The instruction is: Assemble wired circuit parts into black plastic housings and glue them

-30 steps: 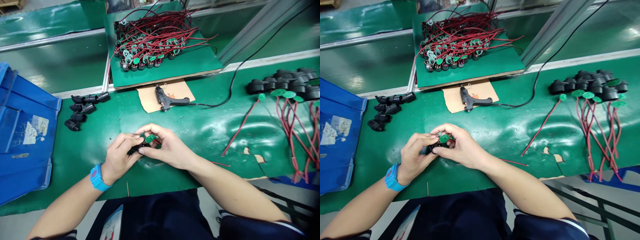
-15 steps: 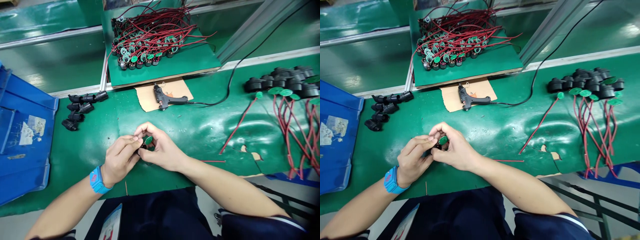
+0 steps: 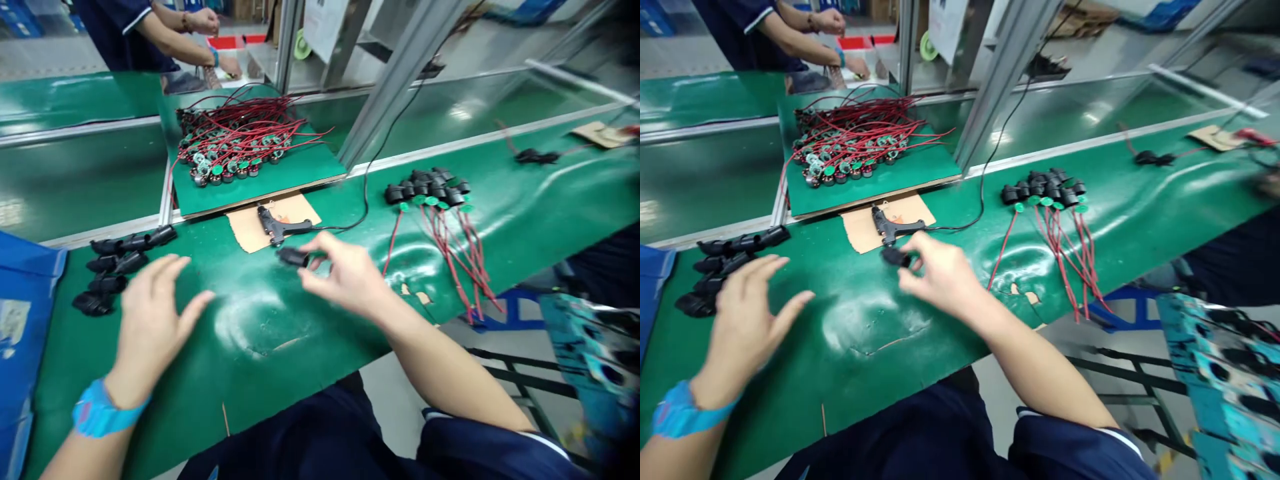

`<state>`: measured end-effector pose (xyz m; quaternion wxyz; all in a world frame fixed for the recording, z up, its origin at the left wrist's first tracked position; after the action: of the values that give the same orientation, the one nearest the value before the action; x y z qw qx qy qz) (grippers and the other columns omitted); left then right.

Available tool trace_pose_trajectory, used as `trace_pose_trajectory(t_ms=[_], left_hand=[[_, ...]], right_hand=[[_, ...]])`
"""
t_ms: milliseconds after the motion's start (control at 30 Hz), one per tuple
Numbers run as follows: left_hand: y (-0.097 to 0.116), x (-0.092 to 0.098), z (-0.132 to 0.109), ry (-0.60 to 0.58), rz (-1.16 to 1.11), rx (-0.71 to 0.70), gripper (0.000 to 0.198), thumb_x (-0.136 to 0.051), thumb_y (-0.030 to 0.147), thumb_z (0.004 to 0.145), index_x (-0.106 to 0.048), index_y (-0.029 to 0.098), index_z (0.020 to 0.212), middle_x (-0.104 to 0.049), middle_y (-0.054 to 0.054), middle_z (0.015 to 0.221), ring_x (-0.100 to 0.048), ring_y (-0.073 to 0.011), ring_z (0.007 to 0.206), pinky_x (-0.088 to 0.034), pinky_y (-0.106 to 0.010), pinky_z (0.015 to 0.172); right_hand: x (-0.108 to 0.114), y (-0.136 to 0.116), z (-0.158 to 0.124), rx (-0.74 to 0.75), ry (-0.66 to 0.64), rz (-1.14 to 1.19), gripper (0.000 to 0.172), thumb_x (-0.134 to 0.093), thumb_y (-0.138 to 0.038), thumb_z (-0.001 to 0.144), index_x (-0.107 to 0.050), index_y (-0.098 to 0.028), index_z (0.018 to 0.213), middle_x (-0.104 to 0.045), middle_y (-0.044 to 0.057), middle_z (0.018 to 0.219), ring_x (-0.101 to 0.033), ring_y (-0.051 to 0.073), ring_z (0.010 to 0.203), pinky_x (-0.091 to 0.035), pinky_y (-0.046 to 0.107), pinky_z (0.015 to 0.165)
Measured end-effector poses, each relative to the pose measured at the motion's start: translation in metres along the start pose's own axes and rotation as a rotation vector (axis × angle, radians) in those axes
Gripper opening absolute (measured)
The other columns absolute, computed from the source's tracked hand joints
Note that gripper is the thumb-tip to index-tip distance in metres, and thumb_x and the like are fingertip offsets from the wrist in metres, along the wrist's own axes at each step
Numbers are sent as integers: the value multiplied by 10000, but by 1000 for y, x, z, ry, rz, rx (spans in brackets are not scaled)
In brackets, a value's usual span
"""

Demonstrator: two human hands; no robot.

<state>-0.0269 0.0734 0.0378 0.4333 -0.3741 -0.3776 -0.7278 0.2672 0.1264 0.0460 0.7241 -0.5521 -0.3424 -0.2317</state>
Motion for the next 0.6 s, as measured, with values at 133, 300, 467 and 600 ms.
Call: trace_pose_trajectory(t_ms=[133,300,467,600], left_hand=[[-60,8,7,-98,305,291,565,-475,491,994,-536,131,1425,-470,-300,1474,-461,-588,1298,-436,-726,905],[-83,2,5,-118,336,295,498,-408,461,995,-540,233,1418,-574,-210,1347,-509,-523,1216,-417,-631,842],[-92,4,10,-2,316,260,347,-481,442,1002,-603,321,1302,-668,-99,1098,-545,-440,1108,-408,-586,864],[-91,-1,15,-134,420,228,367,-436,348,1025,-639,170,1274,-711,-190,1026,-585,-423,1062,-432,-560,872]], right_hand=[[63,119,16,-436,417,-197,360,-675,-358,747,-592,-211,1065,-689,22,764,-695,244,752,-522,357,737],[90,203,30,-570,535,-335,361,-674,-363,740,-583,-199,1048,-672,66,806,-647,288,796,-510,428,774],[104,206,38,-458,610,-444,434,-730,-421,747,-621,-156,1073,-629,243,1177,-546,390,1107,-415,550,938],[96,162,66,-190,567,-463,417,-693,-498,834,-662,-181,1104,-613,244,1197,-501,395,1138,-375,544,949]])
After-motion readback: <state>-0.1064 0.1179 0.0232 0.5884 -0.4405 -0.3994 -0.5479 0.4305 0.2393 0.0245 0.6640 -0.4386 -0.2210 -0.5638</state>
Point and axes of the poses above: each hand's wrist, its own z-axis towards the middle knuckle, its own x-axis out of the back of the hand, y = z × x, the point moved 6 cm from there along z, towards the middle knuckle
